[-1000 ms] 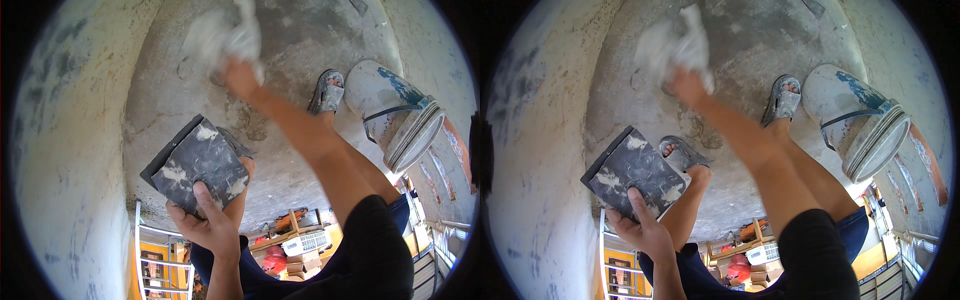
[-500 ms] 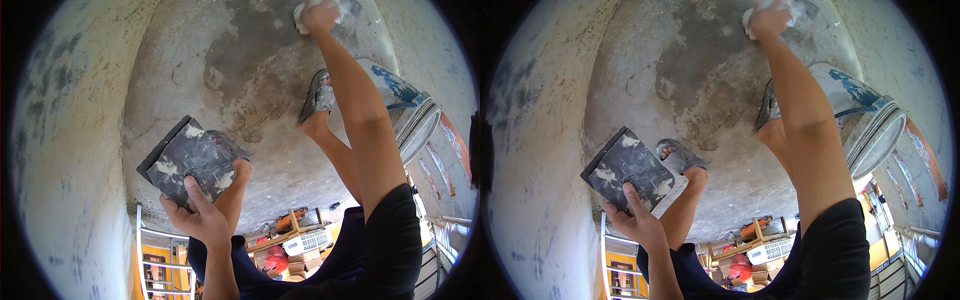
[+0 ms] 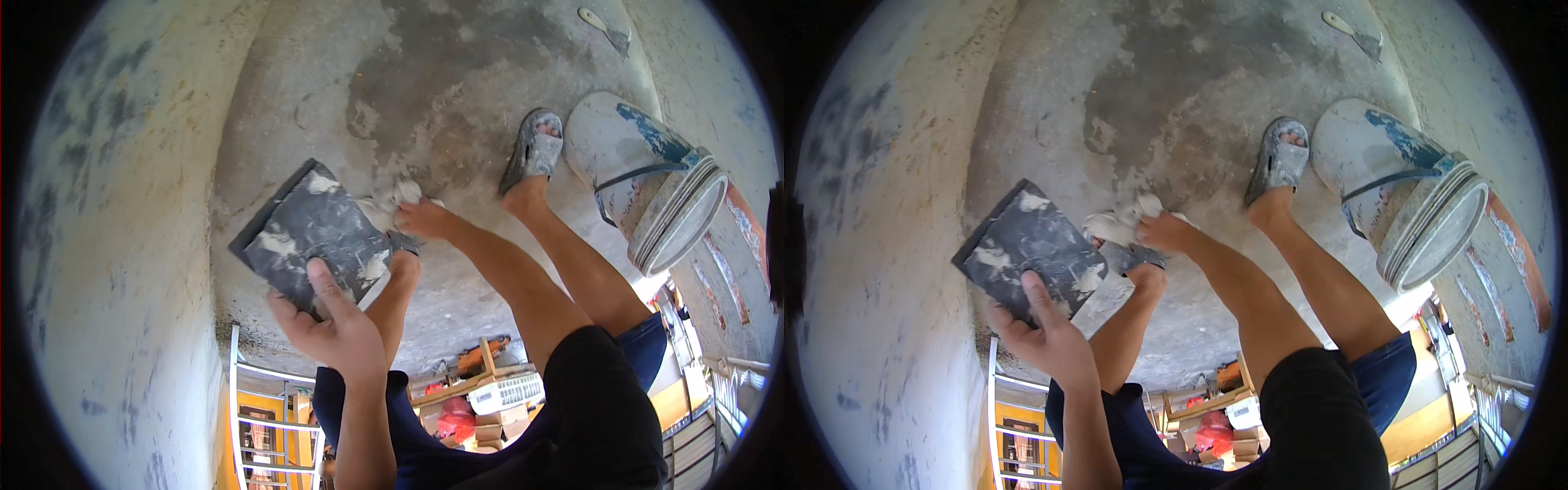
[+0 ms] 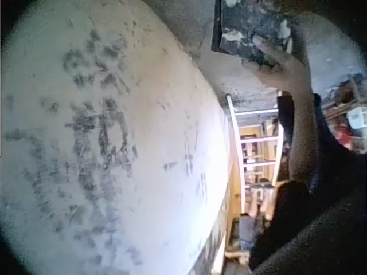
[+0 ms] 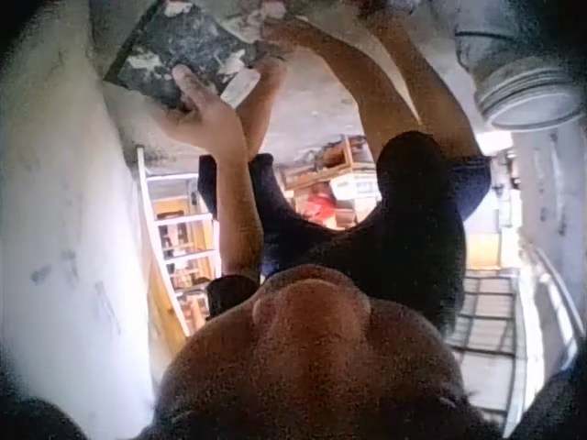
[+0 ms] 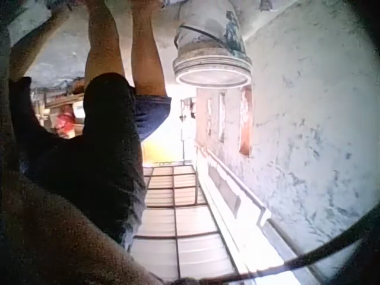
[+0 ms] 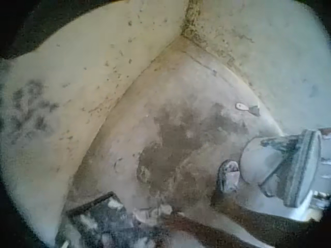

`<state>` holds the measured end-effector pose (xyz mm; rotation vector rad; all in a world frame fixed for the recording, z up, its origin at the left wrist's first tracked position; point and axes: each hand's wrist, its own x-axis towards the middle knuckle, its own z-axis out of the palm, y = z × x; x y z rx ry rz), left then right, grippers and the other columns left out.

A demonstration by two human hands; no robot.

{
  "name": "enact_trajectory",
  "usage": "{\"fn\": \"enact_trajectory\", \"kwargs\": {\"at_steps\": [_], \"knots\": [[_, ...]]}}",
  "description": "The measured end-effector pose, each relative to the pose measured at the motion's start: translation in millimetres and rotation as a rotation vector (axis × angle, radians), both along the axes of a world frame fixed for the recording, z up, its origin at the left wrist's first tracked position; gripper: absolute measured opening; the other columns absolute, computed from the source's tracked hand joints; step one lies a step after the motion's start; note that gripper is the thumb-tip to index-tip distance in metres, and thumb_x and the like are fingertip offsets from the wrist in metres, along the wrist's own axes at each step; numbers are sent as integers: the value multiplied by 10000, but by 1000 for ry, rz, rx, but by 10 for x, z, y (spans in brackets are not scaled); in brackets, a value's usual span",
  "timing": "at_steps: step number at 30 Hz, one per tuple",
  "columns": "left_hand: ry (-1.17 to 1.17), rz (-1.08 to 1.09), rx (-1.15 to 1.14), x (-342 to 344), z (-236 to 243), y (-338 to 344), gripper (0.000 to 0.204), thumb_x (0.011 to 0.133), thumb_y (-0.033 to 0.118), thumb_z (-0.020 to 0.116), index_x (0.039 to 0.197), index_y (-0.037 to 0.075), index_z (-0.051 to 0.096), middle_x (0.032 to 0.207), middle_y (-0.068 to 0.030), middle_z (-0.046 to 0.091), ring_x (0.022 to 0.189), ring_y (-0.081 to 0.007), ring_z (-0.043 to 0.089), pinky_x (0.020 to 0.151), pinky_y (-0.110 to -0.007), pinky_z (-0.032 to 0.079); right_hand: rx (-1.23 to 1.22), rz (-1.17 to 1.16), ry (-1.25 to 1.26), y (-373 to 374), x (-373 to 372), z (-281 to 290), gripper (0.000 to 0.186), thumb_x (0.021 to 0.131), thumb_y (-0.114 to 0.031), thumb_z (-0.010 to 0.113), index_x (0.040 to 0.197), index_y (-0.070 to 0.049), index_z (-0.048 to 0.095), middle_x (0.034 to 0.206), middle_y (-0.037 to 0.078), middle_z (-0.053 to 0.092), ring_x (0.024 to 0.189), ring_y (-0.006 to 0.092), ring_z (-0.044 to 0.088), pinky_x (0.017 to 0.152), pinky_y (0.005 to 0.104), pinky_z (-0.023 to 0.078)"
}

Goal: The person is repairing a damaged wall by applying plaster or putty and then sanding the area.

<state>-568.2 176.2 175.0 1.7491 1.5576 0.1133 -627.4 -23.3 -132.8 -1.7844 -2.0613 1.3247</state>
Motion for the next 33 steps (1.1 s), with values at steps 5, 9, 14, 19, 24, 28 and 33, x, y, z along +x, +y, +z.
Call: {"fn": "enact_trajectory", "kwargs": {"at_steps": [5,9,14,19,24,28,33], "knots": [[-9,-13,-19,-45,26,3,301,1025,230,646,1146,-21,535,1080,-118,645,930,-125,613,809,-259,521,-179,-765,133,47,1301,-498,340,987,-381,526,1274,-218,607,1234,115,587,1145,339,618,912,461,551],[2,18,7,-111,147,74,330,1029,225,636,1216,-29,539,1100,-117,648,953,-127,625,824,-247,523,-267,-704,-739,788,3324,-68,319,917,-305,569,1175,-139,659,985,103,698,1022,262,661,765,459,578],[-63,74,16,-33,157,5,373,1030,221,632,1281,-38,535,1137,-117,656,989,-129,634,848,-242,527,-18,-1338,-482,1576,3259,21,368,963,-331,555,1269,-131,596,1159,225,630,1096,360,624,846,508,537],[-114,76,6,145,195,-39,362,1028,220,638,1266,-38,548,1119,-116,666,990,-135,635,860,-248,512,70,-685,-230,1351,1145,-145,224,907,-206,569,1097,-124,655,1119,73,610,1098,272,591,664,451,572],[-88,43,-3,111,73,-75,343,1030,223,630,1187,-62,523,1102,-144,635,968,-167,593,853,-294,477,125,-405,76,456,77,44,232,907,-162,577,1126,-159,654,1169,68,583,1186,254,572,785,430,567],[-79,9,42,-33,48,-113,300,1030,207,637,1183,-37,554,1078,-113,657,936,-117,612,820,-260,501,87,-320,-333,92,1597,-74,268,932,-200,561,1188,-209,640,1260,140,581,1203,305,584,789,421,593],[-118,85,-91,105,220,-162,364,1032,231,629,1207,-65,511,1138,-162,628,1002,-167,609,857,-283,500,-38,-985,-584,-343,2767,-4,368,916,-272,637,1268,-173,597,1272,201,563,1154,393,568,862,480,558]]}}
